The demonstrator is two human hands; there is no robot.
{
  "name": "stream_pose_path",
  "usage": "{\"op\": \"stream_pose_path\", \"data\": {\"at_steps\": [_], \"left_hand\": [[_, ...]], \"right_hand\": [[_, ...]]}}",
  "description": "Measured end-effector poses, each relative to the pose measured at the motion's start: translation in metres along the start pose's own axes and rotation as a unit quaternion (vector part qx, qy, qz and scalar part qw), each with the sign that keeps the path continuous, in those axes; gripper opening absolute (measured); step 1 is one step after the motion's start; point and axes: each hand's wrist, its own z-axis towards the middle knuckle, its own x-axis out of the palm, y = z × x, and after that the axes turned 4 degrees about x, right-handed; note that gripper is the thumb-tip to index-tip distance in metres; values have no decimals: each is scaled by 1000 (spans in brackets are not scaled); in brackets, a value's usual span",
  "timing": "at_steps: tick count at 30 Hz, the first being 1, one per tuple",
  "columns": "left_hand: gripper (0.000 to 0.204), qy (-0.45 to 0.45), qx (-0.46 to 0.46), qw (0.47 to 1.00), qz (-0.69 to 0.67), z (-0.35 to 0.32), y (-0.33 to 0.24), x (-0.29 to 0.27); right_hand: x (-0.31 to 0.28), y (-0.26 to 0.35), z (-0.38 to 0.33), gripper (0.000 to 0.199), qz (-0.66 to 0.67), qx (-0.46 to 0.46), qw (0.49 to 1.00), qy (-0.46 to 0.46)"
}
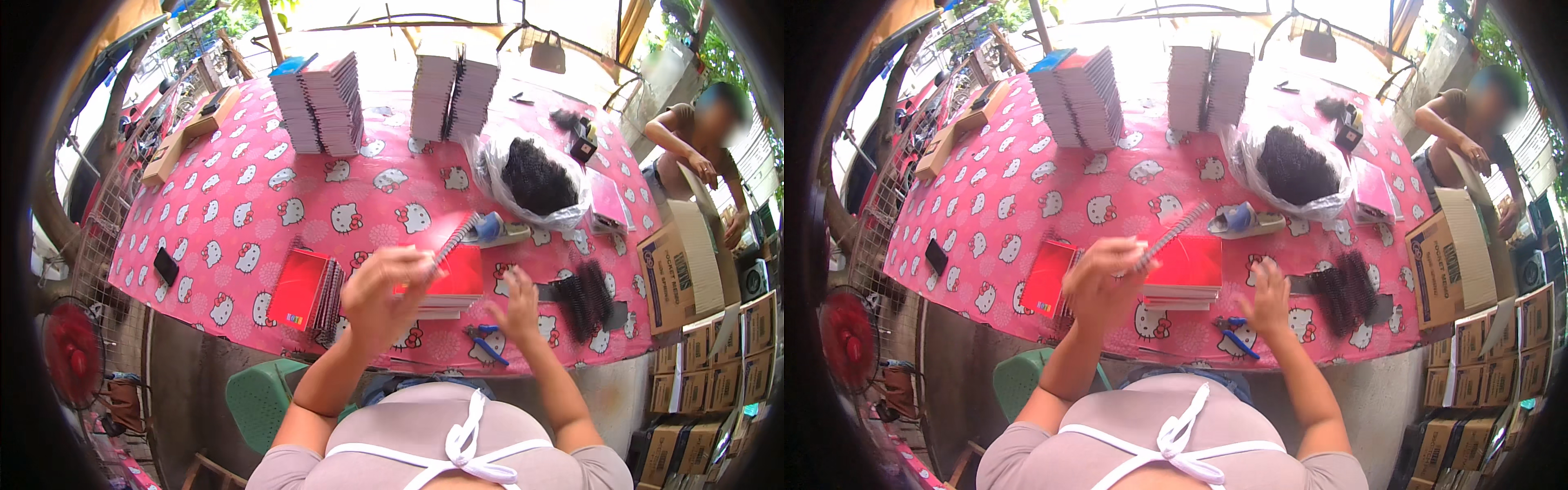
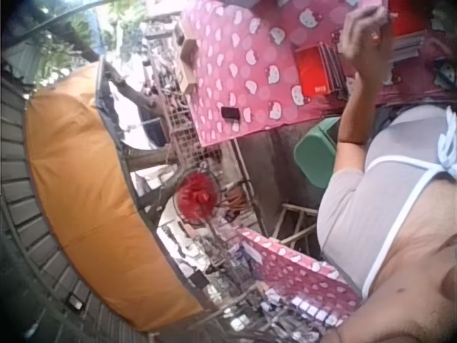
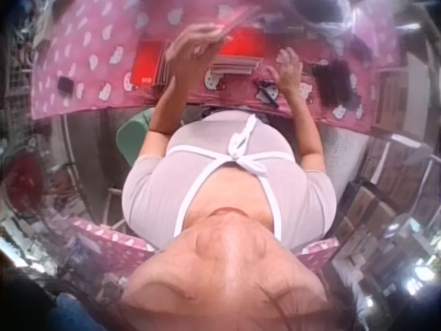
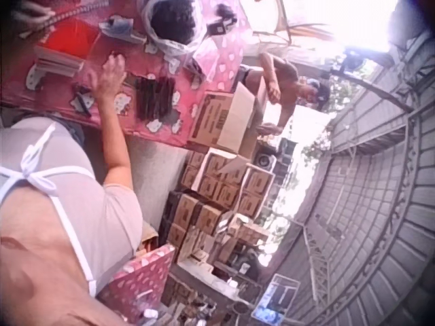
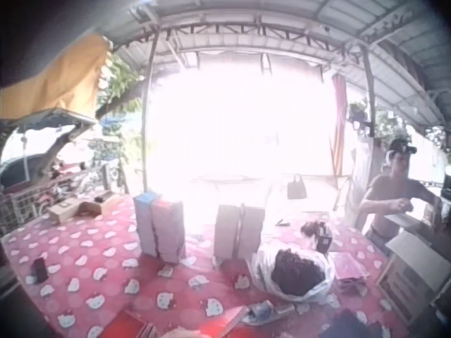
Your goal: The person trims the ends of a plastic spiral binding coil on a notebook using shears and applies blue adhesive tape to secure the coil.
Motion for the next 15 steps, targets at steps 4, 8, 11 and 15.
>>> {"op": "stream_pose_path", "data": {"at_steps": [4,8,11,15], "left_hand": [[18,129,12,986,106,-42,8,13],[22,76,-69,990,95,-62,6,26],[24,46,-72,994,71,-63,5,29],[23,26,-90,994,53,-61,1,31]], "right_hand": [[7,23,-81,63,-8,-6,997,73],[-36,65,-63,48,209,43,976,49],[-86,114,-34,44,260,-12,965,-30],[-94,132,-19,38,281,-3,960,4]]}}
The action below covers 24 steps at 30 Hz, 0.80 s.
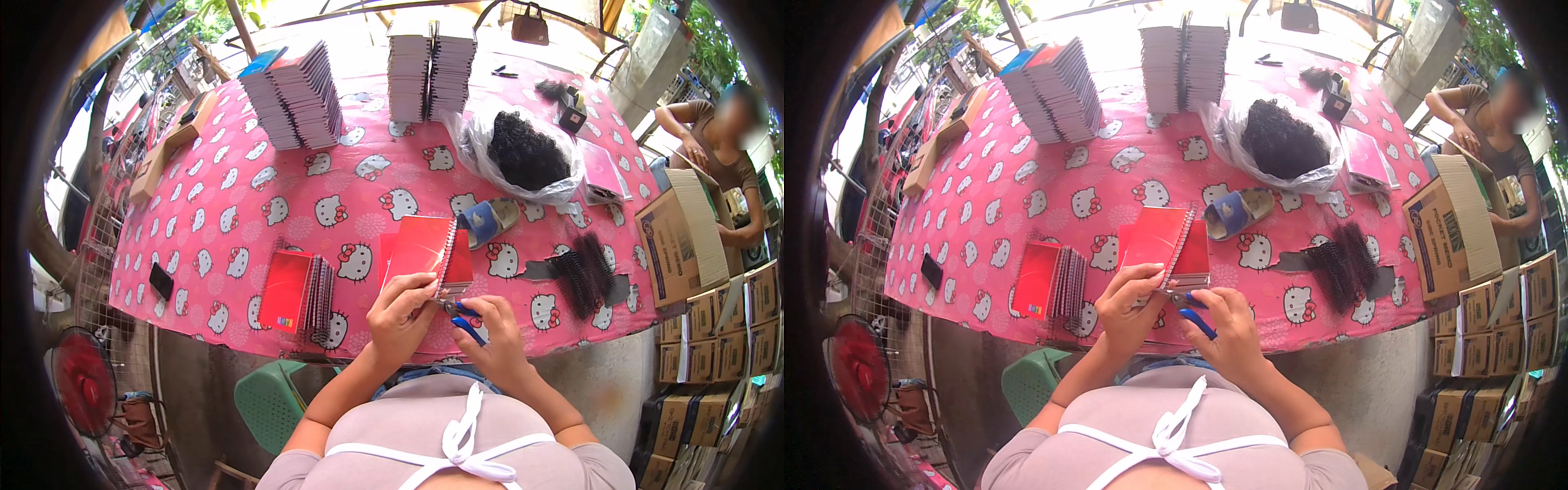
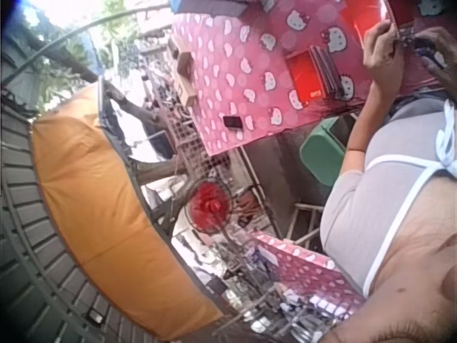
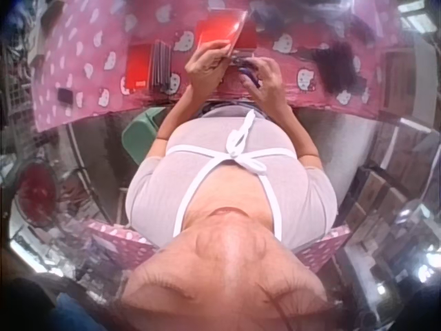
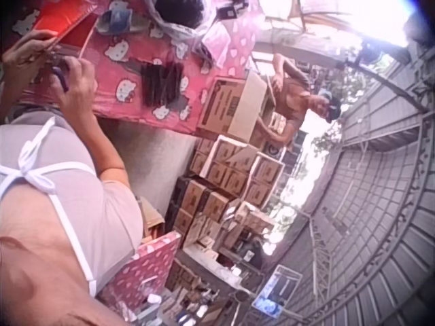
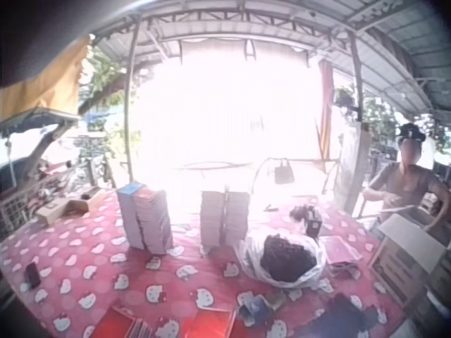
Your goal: The person trims the ends of a plastic spiral binding coil on a notebook using shears and applies blue adhesive tape to secure the coil.
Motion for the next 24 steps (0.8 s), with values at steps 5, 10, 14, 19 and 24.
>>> {"op": "stream_pose_path", "data": {"at_steps": [5,10,14,19,24], "left_hand": [[24,16,73,997,-19,4,3,-5],[24,-18,33,999,-3,4,0,-4],[25,-16,20,1000,-8,4,-2,-1],[24,-18,98,995,4,6,1,-3],[24,-82,58,991,84,13,2,-33]], "right_hand": [[-3,-4,-3,36,203,126,966,97],[-4,-4,1,40,107,9,994,2],[-3,6,8,41,-28,-36,997,-55],[-7,-12,4,35,312,187,925,113],[17,-44,-14,39,210,179,952,131]]}}
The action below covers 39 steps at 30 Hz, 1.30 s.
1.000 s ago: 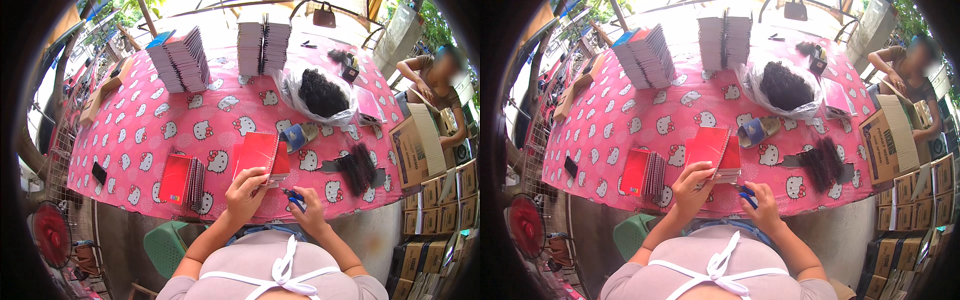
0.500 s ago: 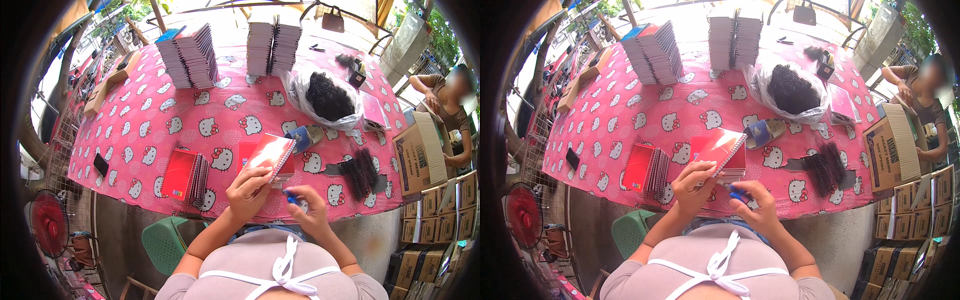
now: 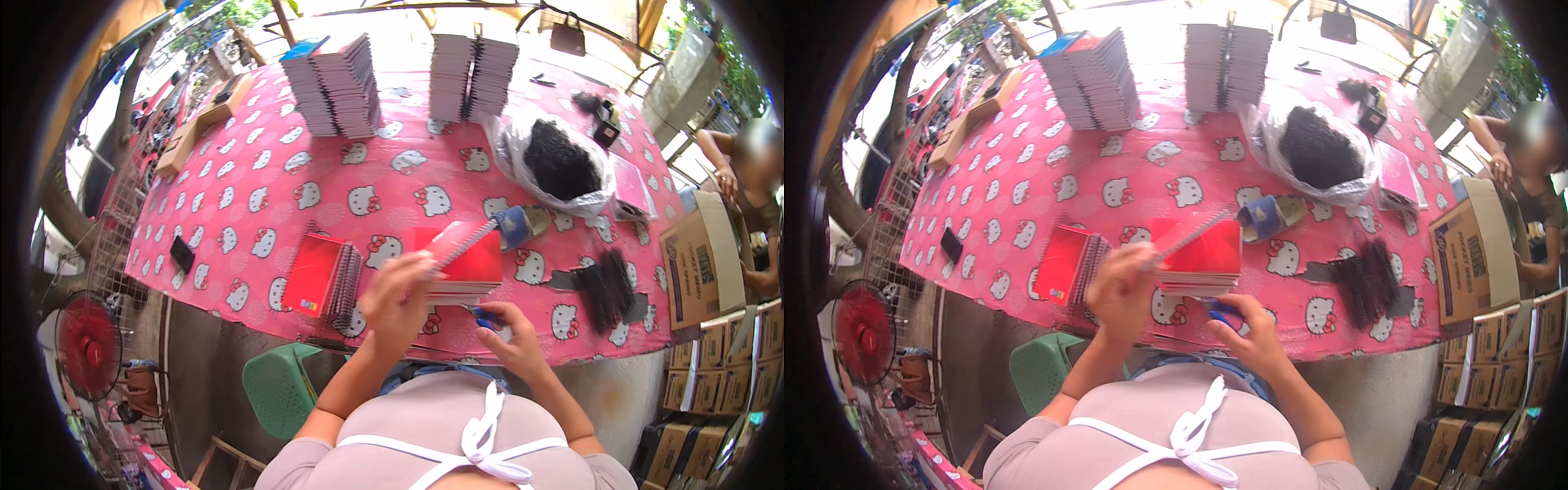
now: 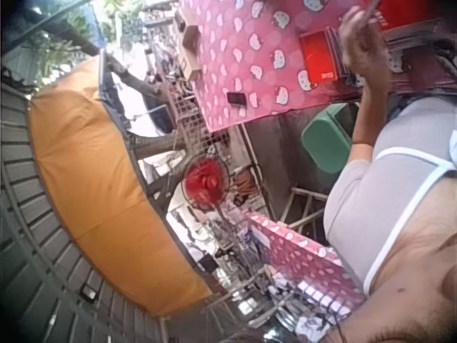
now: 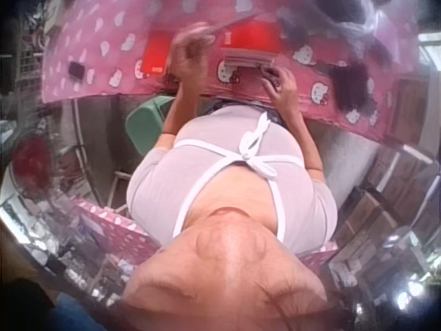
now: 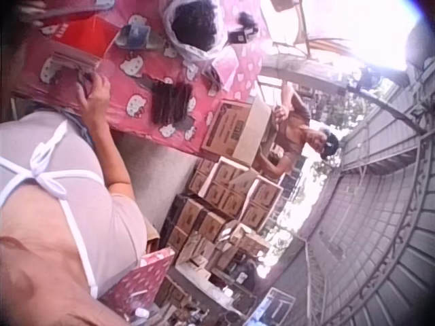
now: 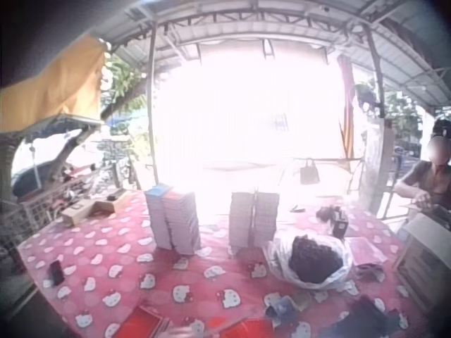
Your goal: The person trims the ends of a plastic spiral binding coil on a notebook using shears and applies blue adhesive tape to secure the coil.
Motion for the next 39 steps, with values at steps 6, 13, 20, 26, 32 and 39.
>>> {"op": "stream_pose_path", "data": {"at_steps": [6,13,20,26,32,39], "left_hand": [[17,-211,2,976,59,46,6,-128],[38,381,-70,865,318,41,89,-138],[68,316,-92,909,257,48,71,-49],[28,464,-149,866,109,68,55,72],[10,357,-138,924,15,71,45,61],[9,299,-7,954,33,69,9,45]], "right_hand": [[-14,-82,-10,47,-484,-167,845,-153],[-134,-111,40,41,-529,66,752,-387],[-177,-125,37,19,-531,101,782,-312],[-176,-102,48,17,-509,78,781,-353],[-118,-12,42,22,-216,-132,927,-277],[-58,66,55,30,-152,-235,946,-165]]}}
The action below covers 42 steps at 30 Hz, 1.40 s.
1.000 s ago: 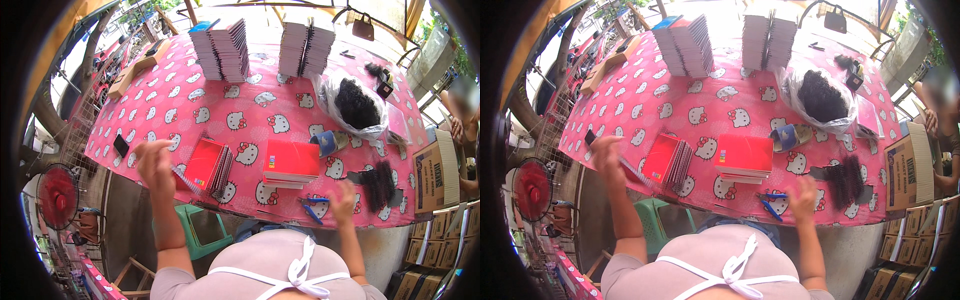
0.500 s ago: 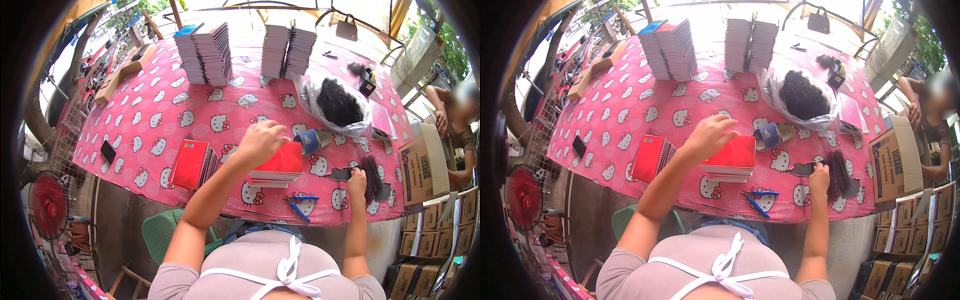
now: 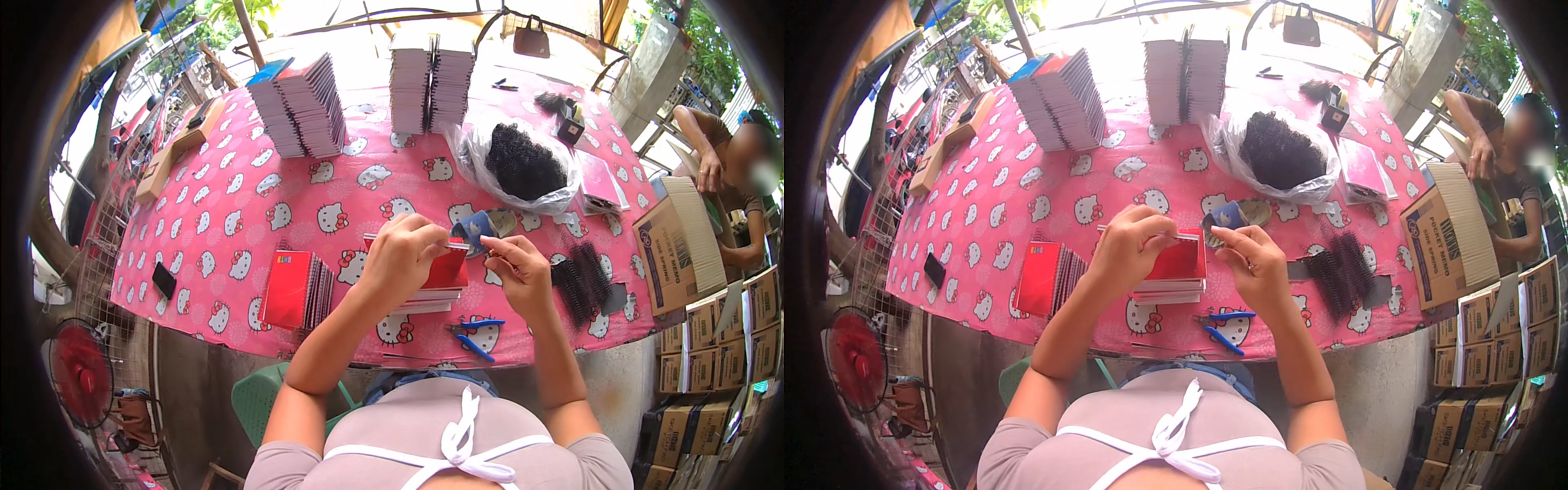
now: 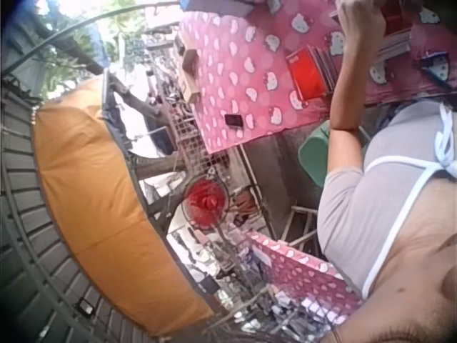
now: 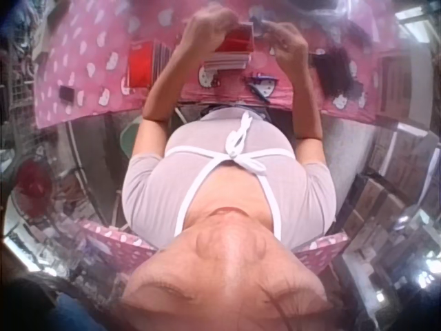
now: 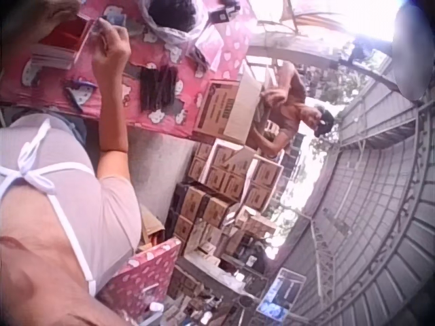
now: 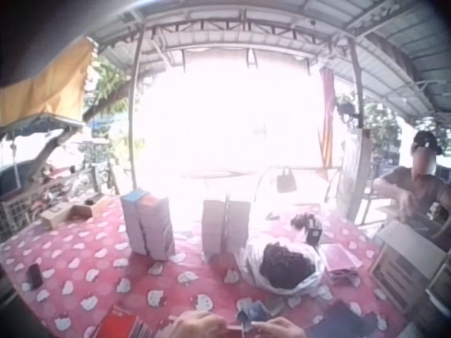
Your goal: The person trims the ends of a plastic spiral binding coil on a notebook using shears and applies blue adhesive tape to secure the coil.
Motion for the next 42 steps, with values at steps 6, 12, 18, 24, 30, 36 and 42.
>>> {"op": "stream_pose_path", "data": {"at_steps": [6,12,18,24,30,36,42], "left_hand": [[8,-9,41,999,10,2,-7,-4],[11,2,-5,1000,-4,-2,-3,2],[17,-15,-26,999,14,1,-3,5],[13,-51,-15,994,94,-4,-8,9],[18,-91,-56,985,136,-21,-8,19],[25,-63,-46,995,61,-23,-7,9],[25,-92,-33,992,74,-19,-1,11]], "right_hand": [[-6,8,6,29,-22,1,1000,-12],[-7,0,22,27,-22,-27,999,9],[-19,5,37,15,56,92,982,157],[-5,0,28,27,-152,-70,983,71],[4,24,28,13,-220,-88,968,81],[-38,-136,79,48,-262,-7,938,226],[11,-209,61,63,-326,57,937,113]]}}
